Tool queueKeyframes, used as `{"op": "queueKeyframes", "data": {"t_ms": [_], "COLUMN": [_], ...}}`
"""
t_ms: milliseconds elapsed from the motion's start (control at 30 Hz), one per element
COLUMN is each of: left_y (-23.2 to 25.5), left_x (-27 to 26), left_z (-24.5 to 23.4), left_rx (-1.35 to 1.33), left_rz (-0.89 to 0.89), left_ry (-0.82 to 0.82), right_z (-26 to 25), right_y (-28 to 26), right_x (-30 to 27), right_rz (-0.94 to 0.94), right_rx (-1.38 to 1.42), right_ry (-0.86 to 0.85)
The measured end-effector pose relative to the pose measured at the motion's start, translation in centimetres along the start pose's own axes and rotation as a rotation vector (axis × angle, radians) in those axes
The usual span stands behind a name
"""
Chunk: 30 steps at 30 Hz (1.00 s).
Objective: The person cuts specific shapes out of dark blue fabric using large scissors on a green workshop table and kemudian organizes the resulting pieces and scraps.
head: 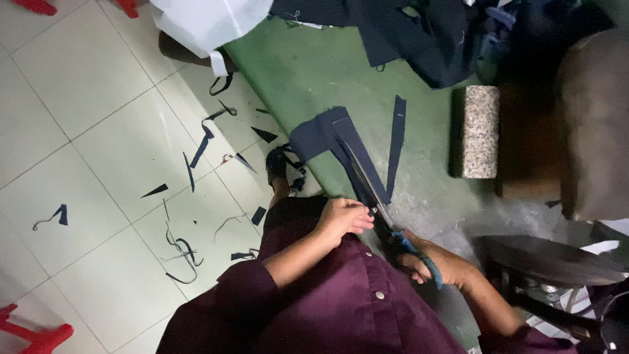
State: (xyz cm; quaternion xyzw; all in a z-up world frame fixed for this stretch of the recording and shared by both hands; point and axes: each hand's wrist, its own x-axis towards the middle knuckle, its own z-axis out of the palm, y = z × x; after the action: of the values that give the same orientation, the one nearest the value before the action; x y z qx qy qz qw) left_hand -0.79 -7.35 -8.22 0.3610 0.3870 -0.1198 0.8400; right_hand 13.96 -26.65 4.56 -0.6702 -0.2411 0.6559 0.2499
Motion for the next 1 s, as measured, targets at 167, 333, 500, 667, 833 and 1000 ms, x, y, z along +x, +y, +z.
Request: {"op": "queueKeyframes", "data": {"t_ms": [167,333,500,667,833,1000], "left_y": [1.8,1.5,0.2,0.4,-0.3,3.8], "left_x": [-1.8,-1.6,-0.4,-0.6,-0.1,-3.0], "left_z": [0.1,0.2,-0.2,-0.1,-0.6,-4.0], "left_rx": [-0.023,-0.042,-0.079,-0.113,-0.122,-0.092], "left_rz": [-0.004,-0.02,-0.025,-0.026,-0.022,-0.011], "left_ry": [-0.016,-0.02,-0.017,-0.01,-0.036,-0.101], "right_z": [-0.5,-0.4,-0.2,-0.4,-0.1,0.8], "right_y": [-2.2,-4.5,-8.4,-9.6,-11.7,-13.5], "right_x": [-0.5,0.9,1.1,1.2,2.3,2.1], "right_rz": [-0.058,0.016,0.003,0.074,0.104,0.078], "right_rx": [0.058,0.006,-0.014,0.03,0.02,0.034], "right_ry": [0.006,0.007,0.052,0.071,0.073,0.158]}}
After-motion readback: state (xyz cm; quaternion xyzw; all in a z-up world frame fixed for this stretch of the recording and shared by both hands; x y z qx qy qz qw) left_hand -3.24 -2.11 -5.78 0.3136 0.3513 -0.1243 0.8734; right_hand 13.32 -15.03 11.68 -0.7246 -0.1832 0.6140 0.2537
